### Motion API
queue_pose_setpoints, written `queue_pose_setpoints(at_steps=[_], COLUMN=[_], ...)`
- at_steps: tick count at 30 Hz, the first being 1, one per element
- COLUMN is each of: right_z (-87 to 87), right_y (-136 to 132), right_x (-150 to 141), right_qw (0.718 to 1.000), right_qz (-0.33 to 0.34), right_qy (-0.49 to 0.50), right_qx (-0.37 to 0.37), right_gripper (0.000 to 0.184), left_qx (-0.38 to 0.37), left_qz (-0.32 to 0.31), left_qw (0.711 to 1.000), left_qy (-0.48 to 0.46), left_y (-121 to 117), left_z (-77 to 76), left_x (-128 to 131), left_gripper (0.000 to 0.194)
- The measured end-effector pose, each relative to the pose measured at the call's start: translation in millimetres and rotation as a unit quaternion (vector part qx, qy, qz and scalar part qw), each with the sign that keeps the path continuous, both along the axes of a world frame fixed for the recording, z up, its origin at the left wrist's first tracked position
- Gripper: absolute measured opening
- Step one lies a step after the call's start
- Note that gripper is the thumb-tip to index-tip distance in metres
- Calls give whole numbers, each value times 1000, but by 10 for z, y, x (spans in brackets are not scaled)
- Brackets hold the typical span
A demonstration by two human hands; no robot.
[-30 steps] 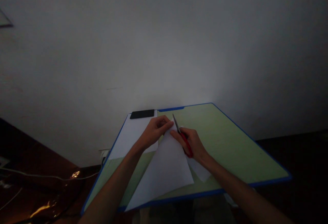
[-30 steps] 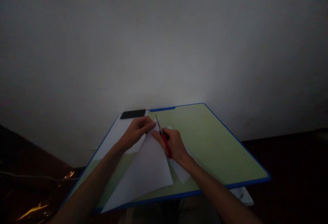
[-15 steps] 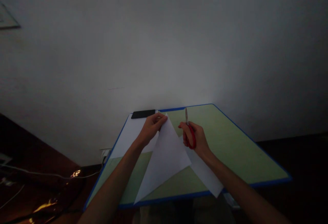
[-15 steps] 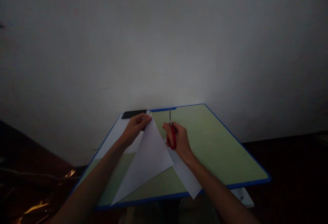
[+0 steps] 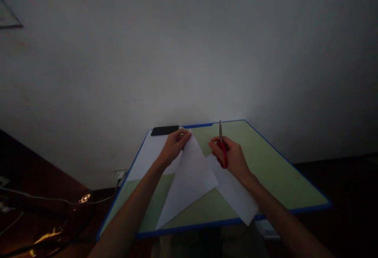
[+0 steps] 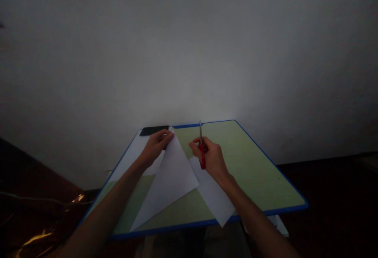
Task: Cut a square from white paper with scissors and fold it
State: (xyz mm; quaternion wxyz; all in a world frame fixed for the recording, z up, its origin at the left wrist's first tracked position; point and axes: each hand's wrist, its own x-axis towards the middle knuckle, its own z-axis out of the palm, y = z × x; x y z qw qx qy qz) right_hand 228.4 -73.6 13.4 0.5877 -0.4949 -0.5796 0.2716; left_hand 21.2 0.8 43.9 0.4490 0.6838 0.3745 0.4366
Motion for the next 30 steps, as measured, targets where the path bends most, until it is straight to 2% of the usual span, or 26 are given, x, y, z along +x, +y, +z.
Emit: queue_pose_setpoints(at_steps=[3,6,8,11,14,18,23,27,30], right_z=[104,99,20,-137,-227,-207,-134,-113,-111], right_y=[-192,-448,-615,-793,-818,-552,165,733,986], right_x=[283,529,621,666,687,798,1101,1438,1673], right_qw=[986,925,878,840,836,828,795,784,774], right_qz=[19,59,105,114,105,61,-22,-18,-30], right_qy=[-167,-375,-467,-529,-535,-548,-584,-592,-596], right_qx=[13,9,-13,-43,-62,-101,-163,-188,-209], right_gripper=[35,31,31,33,33,28,32,39,40], left_qx=[-5,9,22,36,37,46,38,49,56], left_qz=[26,53,74,102,122,147,154,149,152], left_qw=[1000,999,997,994,992,988,987,988,986], left_qy=[-8,-9,-7,-1,1,7,13,19,26], left_y=[-4,-12,-4,46,133,230,247,235,235], left_z=[5,22,25,-6,-74,-165,-185,-164,-157], left_x=[-14,-19,-22,-46,-93,-152,-167,-168,-177], left_gripper=[37,37,37,37,37,37,36,35,35])
